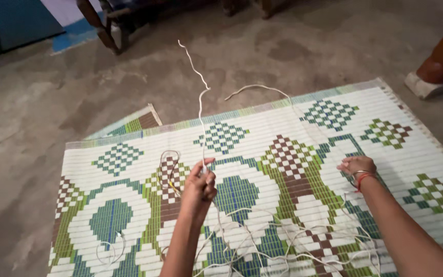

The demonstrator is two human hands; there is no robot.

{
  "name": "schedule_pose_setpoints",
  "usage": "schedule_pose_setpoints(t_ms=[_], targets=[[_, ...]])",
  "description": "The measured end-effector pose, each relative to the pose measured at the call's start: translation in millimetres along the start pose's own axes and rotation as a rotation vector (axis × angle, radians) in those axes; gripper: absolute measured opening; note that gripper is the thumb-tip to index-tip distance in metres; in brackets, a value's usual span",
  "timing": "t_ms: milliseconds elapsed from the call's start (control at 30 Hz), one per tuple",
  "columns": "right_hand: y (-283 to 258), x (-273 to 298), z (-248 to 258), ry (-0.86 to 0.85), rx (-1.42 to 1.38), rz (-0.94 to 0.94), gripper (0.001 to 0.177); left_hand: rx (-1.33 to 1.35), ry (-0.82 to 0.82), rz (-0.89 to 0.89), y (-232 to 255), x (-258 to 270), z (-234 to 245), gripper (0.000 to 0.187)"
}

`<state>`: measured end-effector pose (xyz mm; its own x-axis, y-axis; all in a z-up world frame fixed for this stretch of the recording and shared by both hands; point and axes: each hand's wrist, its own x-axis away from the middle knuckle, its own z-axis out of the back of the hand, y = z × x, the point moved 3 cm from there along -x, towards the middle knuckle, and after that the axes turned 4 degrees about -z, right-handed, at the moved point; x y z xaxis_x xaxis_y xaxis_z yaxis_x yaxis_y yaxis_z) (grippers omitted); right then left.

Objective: The person untangles and bundles white cords by hand while sitting on a floor mat. They then lift the bundle and place it onto a window ledge.

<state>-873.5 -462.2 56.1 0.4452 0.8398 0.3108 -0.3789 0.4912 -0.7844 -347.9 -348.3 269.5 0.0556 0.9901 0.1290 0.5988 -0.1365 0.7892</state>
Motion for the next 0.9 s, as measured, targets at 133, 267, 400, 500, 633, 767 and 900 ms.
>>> schedule_pose_setpoints(t_ms=[133,267,400,500,633,767,900], targets=[[-53,10,-4,0.023,-0.785,0.005,0.022,-0.003,-0.052,-0.018,-2,20,-1,0.034],[-129,42,-7,-0.211,-0.832,0.129,0.03,0.008,-0.054,-0.019,0,44,-2,0.032],[-181,95,-23,-0.402,-0.887,0.147,0.03,0.035,-0.07,-0.024,-1,75,3,0.034],[-195,131,-50,-0.546,-0.939,0.107,0.039,0.085,-0.063,0.008,-12,94,7,0.033],[-179,208,-89,-0.736,-0.956,0.084,0.034,0.111,-0.071,-0.021,-41,101,14,0.029],[-166,304,-112,-0.752,-0.844,0.017,0.029,0.261,0.036,0.012,-80,86,14,0.023],[-166,368,-104,-0.746,-0.612,0.019,0.028,0.367,0.051,-0.02,-108,56,15,0.021]])
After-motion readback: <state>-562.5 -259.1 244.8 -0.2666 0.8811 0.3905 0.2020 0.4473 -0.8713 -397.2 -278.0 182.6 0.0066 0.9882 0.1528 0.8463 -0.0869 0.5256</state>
